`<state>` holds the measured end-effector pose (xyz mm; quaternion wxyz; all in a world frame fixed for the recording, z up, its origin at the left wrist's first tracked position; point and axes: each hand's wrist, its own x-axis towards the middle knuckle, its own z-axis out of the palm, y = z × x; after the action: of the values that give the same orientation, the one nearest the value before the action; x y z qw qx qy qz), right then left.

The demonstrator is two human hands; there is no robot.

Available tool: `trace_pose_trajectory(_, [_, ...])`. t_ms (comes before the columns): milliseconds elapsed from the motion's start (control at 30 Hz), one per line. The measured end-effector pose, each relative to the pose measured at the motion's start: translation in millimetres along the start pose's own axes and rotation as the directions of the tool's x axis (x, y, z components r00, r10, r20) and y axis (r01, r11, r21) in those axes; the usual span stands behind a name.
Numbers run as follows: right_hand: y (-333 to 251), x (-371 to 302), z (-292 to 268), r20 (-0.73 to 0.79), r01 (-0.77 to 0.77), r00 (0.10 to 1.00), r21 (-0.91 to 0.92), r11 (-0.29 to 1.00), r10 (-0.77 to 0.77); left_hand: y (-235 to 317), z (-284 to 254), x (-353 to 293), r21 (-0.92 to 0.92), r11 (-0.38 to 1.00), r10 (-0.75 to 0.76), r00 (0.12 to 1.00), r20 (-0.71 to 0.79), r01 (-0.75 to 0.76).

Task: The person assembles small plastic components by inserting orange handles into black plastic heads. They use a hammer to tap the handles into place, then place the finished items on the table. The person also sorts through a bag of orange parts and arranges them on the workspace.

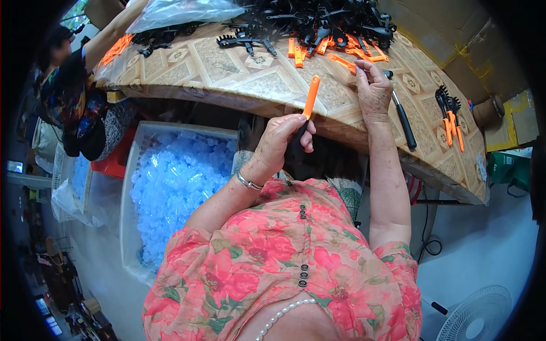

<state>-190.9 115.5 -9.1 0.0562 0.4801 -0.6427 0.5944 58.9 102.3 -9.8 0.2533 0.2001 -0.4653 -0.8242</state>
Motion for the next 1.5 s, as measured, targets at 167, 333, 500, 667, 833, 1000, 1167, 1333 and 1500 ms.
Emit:
trace_pose_trajectory(167, [1, 1, -1, -0.003, -0.035, 0.999, 0.020, 0.999, 0.035, 4, 1, -1, -0.005, 1.000, 0.005, 1.000, -0.005, -0.005])
trace_pose_trajectory(333, [-6, -1, 0, 0.139, 0.122, 0.985, -0.176, 0.977, -0.098, 3, -2, -1, -0.011, 1.000, 0.018, 1.000, -0.010, -0.018])
trace_pose_trajectory(500, [-11, -2, 3, 0.268, 0.266, 0.943, -0.260, 0.928, -0.195, 11, -7, 0, -0.017, 0.998, 0.062, 0.997, -0.050, -0.063])
trace_pose_trajectory(667, [-11, 2, 5, 0.318, 0.289, 0.926, -0.251, 0.924, -0.204, 31, -21, 5, -0.046, 0.985, 0.157, 0.979, -0.133, -0.164])
trace_pose_trajectory(833, [-10, 2, 4, 0.303, 0.324, 0.921, -0.242, 0.915, -0.246, 61, -47, 21, 0.379, 0.870, 0.409, 0.891, -0.199, -0.314])
trace_pose_trajectory(1000, [-19, 3, 4, 0.295, 0.299, 0.927, -0.210, 0.931, -0.231, 99, -70, 52, 0.954, -0.103, 0.652, 0.705, 0.278, -0.280])
trace_pose_trajectory(1167, [-30, 1, 2, 0.305, 0.294, 0.926, -0.213, 0.932, -0.222, 113, -98, 89, 0.857, -0.478, 0.509, 0.734, 0.449, -0.193])
trace_pose_trajectory(1333, [-47, 4, -13, 0.363, 0.351, 0.897, -0.235, 0.906, -0.253, 126, -138, 102, 0.812, -0.551, 0.466, 0.736, 0.490, -0.191])
trace_pose_trajectory(1500, [-51, -7, -50, 0.557, 0.477, 0.787, -0.281, 0.833, -0.263, 149, -182, 107, 0.774, -0.620, 0.451, 0.748, 0.486, -0.130])
